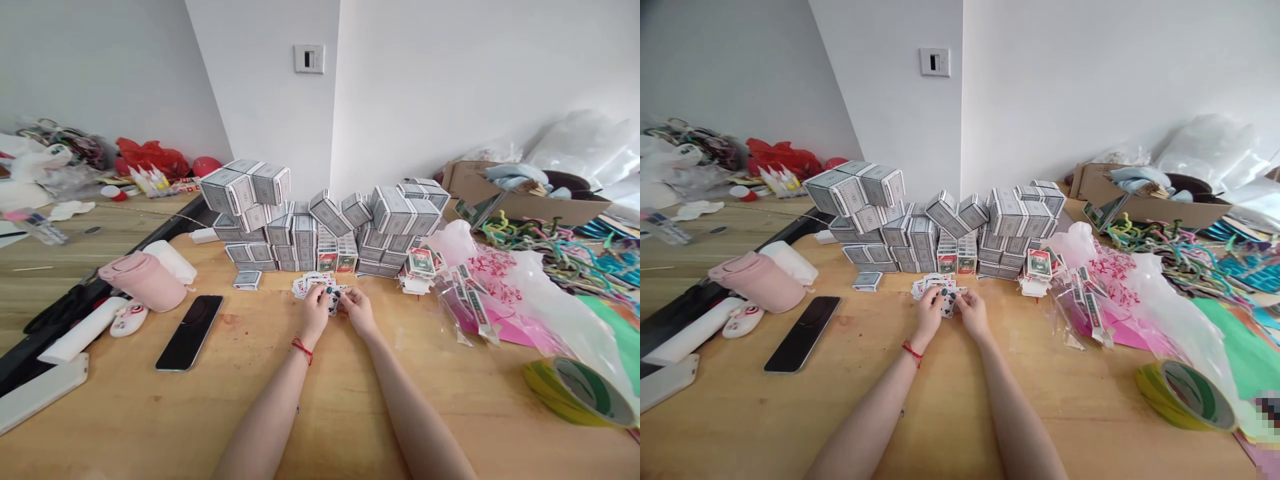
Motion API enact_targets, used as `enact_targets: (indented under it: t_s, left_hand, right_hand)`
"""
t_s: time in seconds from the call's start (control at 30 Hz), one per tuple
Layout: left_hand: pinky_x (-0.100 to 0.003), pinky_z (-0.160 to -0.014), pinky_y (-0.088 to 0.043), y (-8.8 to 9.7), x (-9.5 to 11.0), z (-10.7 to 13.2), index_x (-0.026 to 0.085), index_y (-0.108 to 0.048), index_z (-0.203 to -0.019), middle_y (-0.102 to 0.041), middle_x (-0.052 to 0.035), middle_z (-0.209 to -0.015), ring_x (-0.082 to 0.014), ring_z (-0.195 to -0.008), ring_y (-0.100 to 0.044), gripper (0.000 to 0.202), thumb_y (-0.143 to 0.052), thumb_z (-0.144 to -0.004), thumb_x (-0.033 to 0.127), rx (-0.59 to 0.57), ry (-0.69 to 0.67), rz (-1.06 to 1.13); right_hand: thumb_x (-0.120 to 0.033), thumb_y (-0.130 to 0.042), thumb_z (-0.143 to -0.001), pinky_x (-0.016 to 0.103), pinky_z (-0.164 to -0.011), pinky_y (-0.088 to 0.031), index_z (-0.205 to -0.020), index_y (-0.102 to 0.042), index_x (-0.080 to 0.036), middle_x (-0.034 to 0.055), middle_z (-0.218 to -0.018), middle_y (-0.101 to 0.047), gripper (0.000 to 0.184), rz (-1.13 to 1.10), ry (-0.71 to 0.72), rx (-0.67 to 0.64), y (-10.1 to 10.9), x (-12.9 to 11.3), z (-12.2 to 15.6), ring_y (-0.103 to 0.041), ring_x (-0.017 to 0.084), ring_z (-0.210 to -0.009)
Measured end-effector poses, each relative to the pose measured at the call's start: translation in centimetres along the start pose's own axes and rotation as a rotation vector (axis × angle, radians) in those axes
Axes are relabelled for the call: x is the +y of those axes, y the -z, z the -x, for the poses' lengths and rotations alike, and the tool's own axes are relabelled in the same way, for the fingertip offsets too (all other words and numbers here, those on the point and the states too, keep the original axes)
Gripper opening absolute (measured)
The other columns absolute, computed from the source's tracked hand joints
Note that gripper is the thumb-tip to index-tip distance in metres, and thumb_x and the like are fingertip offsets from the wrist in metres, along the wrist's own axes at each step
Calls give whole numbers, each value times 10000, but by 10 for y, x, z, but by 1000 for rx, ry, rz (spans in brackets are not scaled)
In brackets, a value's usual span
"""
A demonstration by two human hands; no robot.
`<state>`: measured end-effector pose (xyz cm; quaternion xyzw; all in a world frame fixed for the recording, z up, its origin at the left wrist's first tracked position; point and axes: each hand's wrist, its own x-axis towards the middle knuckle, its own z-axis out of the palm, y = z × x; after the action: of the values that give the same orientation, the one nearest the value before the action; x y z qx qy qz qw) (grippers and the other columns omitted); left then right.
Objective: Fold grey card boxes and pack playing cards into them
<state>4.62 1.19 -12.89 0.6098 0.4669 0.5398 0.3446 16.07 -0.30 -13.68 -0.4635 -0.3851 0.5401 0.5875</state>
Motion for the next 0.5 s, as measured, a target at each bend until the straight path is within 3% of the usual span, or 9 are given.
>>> enact_targets:
  t_s: [0.13, 0.33, 0.5]
  left_hand:
    - [-263, -721, -401, 1, 4, 1, 176, -570, -721, -571, -26, -769, -150, -769, -522, 115, -526, -759, 275, -36, -33, -26]
    - [-255, -674, -383, 0, 4, 4, 173, -525, -618, -544, -13, -674, -144, -700, -498, 160, -537, -745, 269, 12, -16, -79]
    - [-247, -636, -375, -1, 5, 9, 172, -533, -592, -558, -10, -642, -142, -661, -500, 184, -557, -725, 297, 43, 35, -83]
  right_hand:
    - [-469, -669, -608, 308, -556, -474, -732, -545, -195, 10, -619, -597, 326, 42, 25, -15, -1, 1, 1, -554, 158, -548]
    - [-410, -622, -651, 261, -513, -415, -693, -534, -205, -16, -578, -553, 227, 154, 118, -19, -3, -1, 3, -507, 137, -525]
    - [-385, -588, -662, 245, -472, -363, -587, -481, -210, -26, -515, -514, 218, 304, 206, 81, -3, -3, 7, -458, 125, -473]
